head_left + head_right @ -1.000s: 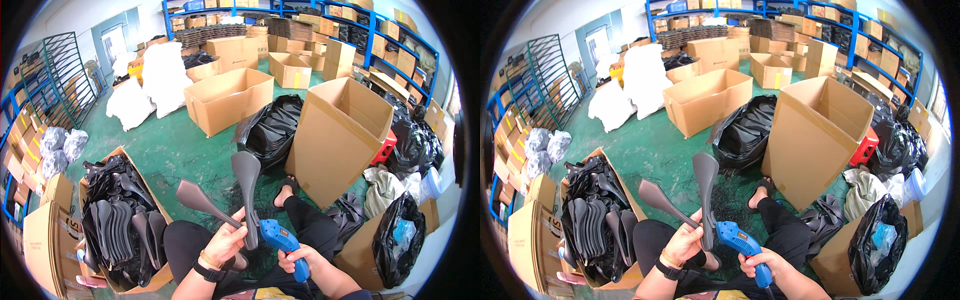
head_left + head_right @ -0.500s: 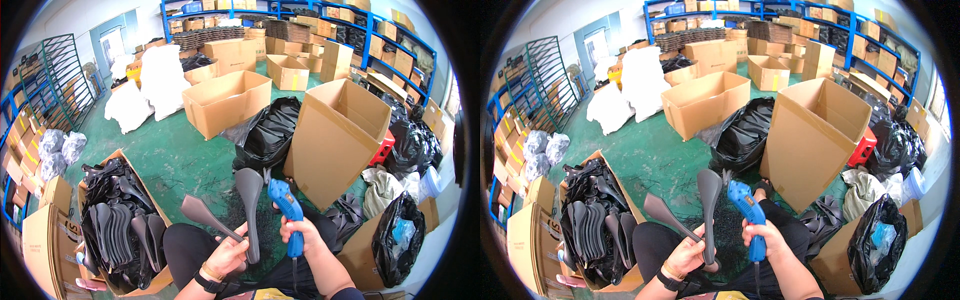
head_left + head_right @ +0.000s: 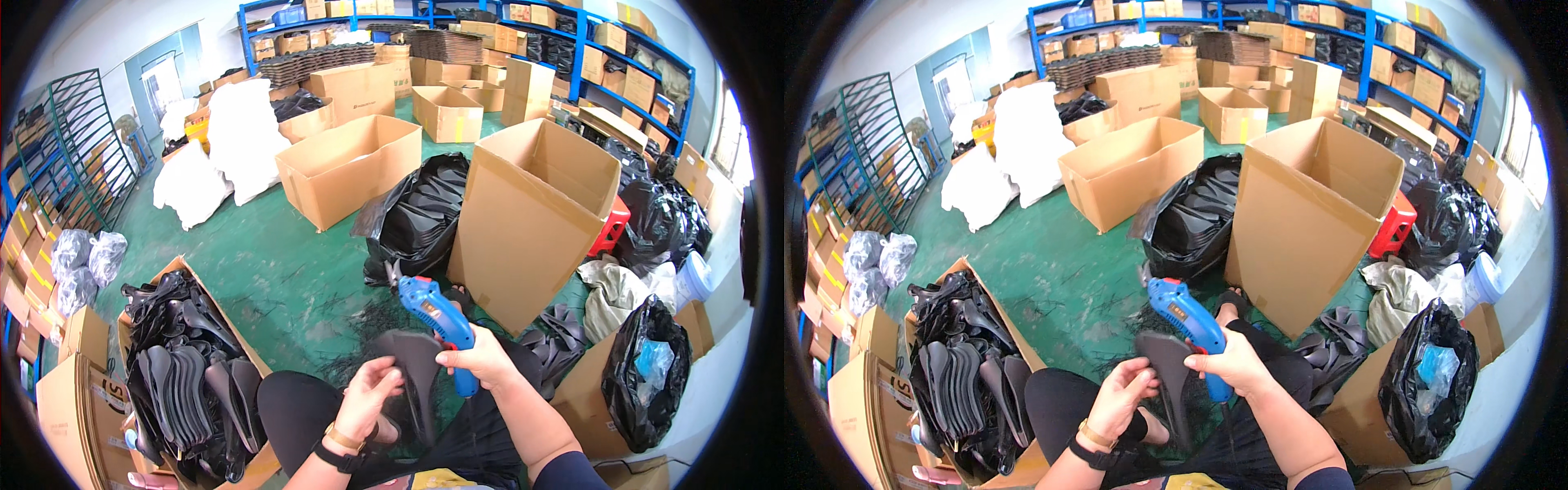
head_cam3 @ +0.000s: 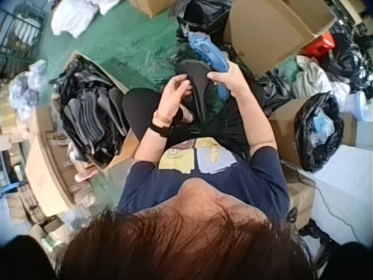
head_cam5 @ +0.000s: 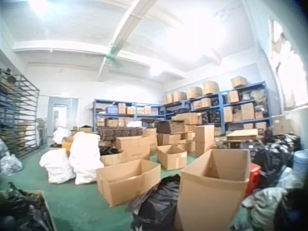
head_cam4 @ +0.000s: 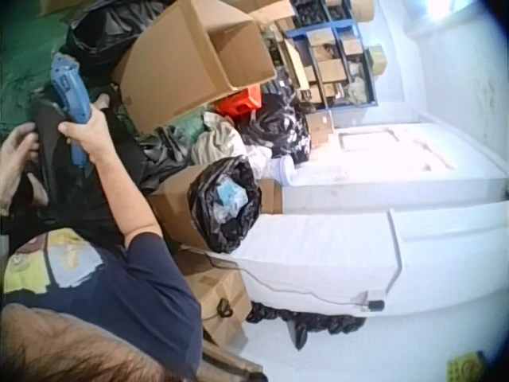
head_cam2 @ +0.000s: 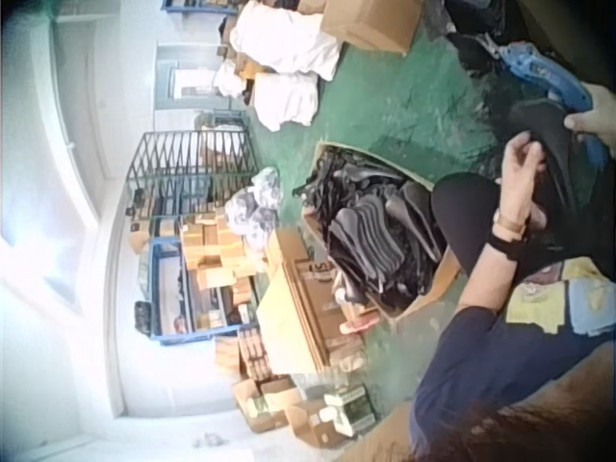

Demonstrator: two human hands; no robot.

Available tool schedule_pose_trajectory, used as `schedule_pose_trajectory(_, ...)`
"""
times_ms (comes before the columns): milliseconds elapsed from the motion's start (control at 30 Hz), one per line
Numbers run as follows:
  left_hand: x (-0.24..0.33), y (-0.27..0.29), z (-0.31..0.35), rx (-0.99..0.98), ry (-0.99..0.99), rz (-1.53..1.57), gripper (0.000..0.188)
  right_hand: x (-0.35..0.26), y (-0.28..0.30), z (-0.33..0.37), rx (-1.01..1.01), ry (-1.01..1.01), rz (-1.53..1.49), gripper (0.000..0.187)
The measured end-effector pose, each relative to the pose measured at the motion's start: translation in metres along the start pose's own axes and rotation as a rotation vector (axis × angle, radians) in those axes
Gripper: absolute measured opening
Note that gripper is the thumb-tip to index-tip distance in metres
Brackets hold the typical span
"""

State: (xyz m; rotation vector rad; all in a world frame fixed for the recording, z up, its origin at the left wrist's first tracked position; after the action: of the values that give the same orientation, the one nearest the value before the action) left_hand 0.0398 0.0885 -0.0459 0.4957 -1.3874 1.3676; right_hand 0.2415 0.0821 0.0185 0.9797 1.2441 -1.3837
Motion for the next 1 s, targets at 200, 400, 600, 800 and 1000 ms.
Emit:
schedule_pose_trajectory(200, 0.022, -0.023, -0.014, -0.157, 0.062, 0.519, 0.021, 0.018, -0.015, 0.008, -0.144, -0.120, -0.144, 0.036)
schedule_pose_trajectory(400, 0.029, 0.000, -0.021, -0.033, -0.029, 0.569, 0.015, 0.047, 0.017, 0.038, -0.178, -0.212, -0.285, 0.032)
schedule_pose_trajectory(600, 0.050, 0.000, -0.018, 0.114, -0.140, 0.403, 0.026, 0.065, 0.014, 0.068, -0.233, -0.382, -0.372, 0.030)
schedule_pose_trajectory(800, 0.065, -0.001, -0.014, 0.196, -0.406, -0.417, 0.037, 0.069, 0.003, 0.079, -0.387, -0.467, -0.424, 0.028)
schedule_pose_trajectory(1000, 0.064, -0.012, -0.008, 0.120, -0.471, -0.488, 0.038, 0.071, -0.004, 0.080, -0.441, -0.507, -0.478, 0.027)
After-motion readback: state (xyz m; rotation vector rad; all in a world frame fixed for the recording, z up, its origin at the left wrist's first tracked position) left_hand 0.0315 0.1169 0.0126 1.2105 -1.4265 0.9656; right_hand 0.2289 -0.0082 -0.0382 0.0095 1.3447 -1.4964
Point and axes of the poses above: each hand's wrist, its own z-axis away from the middle knuckle, its own y-axis out of the back of the hand, x = y × z, the point moved 4 cm from there along -z, towards the middle knuckle, and after that the axes turned 2 degrees about -x, right-handed, at the moved point
